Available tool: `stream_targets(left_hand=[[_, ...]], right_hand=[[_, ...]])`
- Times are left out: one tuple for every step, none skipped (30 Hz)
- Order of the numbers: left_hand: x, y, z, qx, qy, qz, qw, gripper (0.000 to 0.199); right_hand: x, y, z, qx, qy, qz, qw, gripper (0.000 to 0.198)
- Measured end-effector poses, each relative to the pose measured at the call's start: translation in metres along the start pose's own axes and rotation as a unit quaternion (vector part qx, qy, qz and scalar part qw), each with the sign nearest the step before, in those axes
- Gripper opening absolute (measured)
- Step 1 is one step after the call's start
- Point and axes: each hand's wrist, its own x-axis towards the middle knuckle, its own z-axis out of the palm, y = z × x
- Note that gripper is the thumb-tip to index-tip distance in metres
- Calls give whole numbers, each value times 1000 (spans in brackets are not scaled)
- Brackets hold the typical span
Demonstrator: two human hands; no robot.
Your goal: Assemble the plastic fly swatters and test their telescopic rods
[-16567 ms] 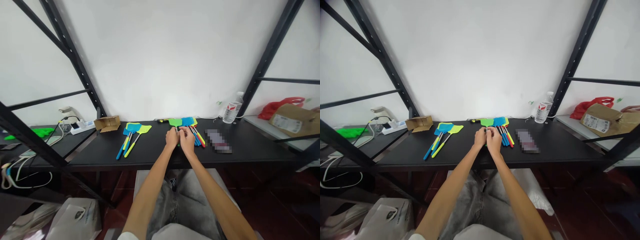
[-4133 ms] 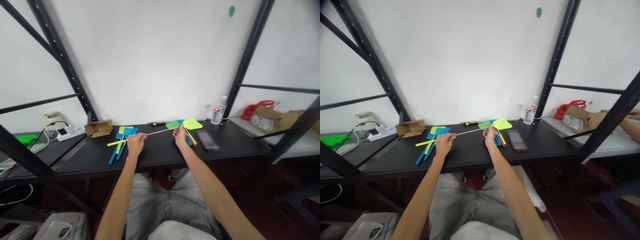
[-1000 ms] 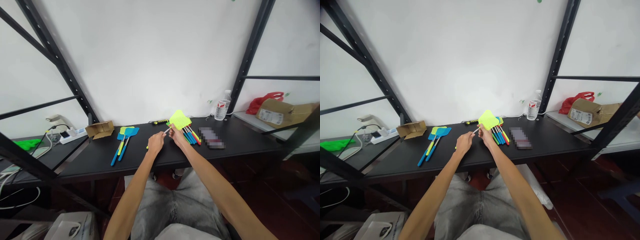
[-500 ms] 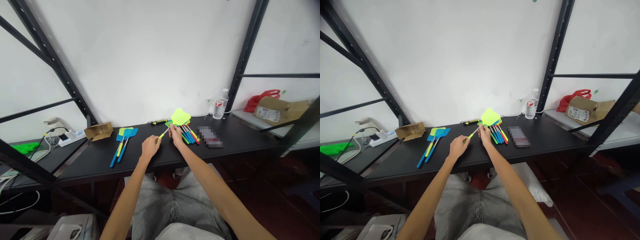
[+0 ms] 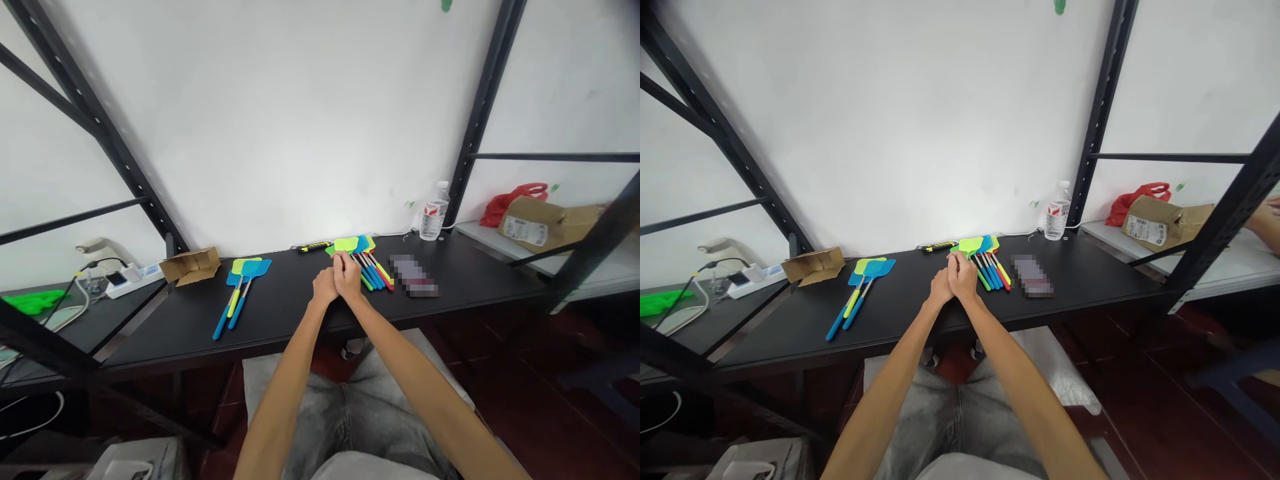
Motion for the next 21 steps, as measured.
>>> stream_targets(left_hand=[[2, -1, 2, -18, 0, 25, 1000, 31], [3, -3, 4, -33, -1, 50, 998, 30], [4, -5, 5, -44, 2, 72, 996, 30], [4, -7, 7, -53, 7, 88, 995, 31], [3, -8, 7, -57, 16, 97, 994, 31], [1, -8, 8, -57, 26, 101, 993, 31], [0, -9, 8, -52, 35, 98, 993, 31], [-3, -9, 8, -44, 46, 91, 994, 30], [-5, -9, 7, -33, 61, 83, 994, 30], [-8, -11, 6, -19, 79, 77, 994, 30], [-11, -14, 4, -3, 98, 74, 992, 30], [-15, -19, 0, 18, 117, 73, 990, 30], [-18, -27, -5, 41, 136, 73, 987, 30], [-22, -37, -11, 67, 152, 68, 984, 30], [-26, -50, -19, 93, 168, 53, 980, 32], [-31, -65, -28, 120, 182, 22, 976, 33], [-35, -81, -39, 146, 199, -18, 969, 33], [-40, -98, -50, 169, 206, -55, 962, 34], [-44, -114, -62, 190, 209, -91, 955, 34], [-47, -130, -73, 205, 212, -127, 947, 34], [-49, -143, -82, 215, 214, -161, 939, 36]], right_hand=[[0, 0, -1, 0, 1, -5, 1000, 32], [0, -1, -2, -2, 0, -10, 1000, 33], [0, -2, -2, -5, -3, -14, 1000, 33], [-1, -2, -3, -8, -7, -17, 1000, 33], [-1, -3, -3, -11, -11, -19, 1000, 33], [-1, -3, -3, -13, -14, -20, 1000, 34], [-1, -2, -2, -14, -17, -19, 1000, 34], [-1, -2, -2, -15, -20, -18, 1000, 35], [0, -1, -2, -19, -24, -15, 999, 35], [0, 1, -2, -26, -30, -11, 999, 35], [0, 2, -2, -35, -39, -6, 999, 35], [0, 3, -1, -48, -51, -1, 998, 35], [0, 5, 0, -63, -66, 3, 996, 35], [0, 6, 1, -76, -82, 6, 994, 34], [0, 7, 3, -87, -99, 7, 991, 33], [-1, 7, 4, -95, -114, 7, 989, 32], [-1, 7, 5, -100, -129, 6, 987, 31], [-1, 7, 6, -103, -140, 4, 985, 30], [-2, 7, 7, -105, -149, 3, 983, 29], [-2, 6, 7, -107, -154, 2, 982, 29], [-2, 6, 7, -109, -155, 2, 982, 29]])
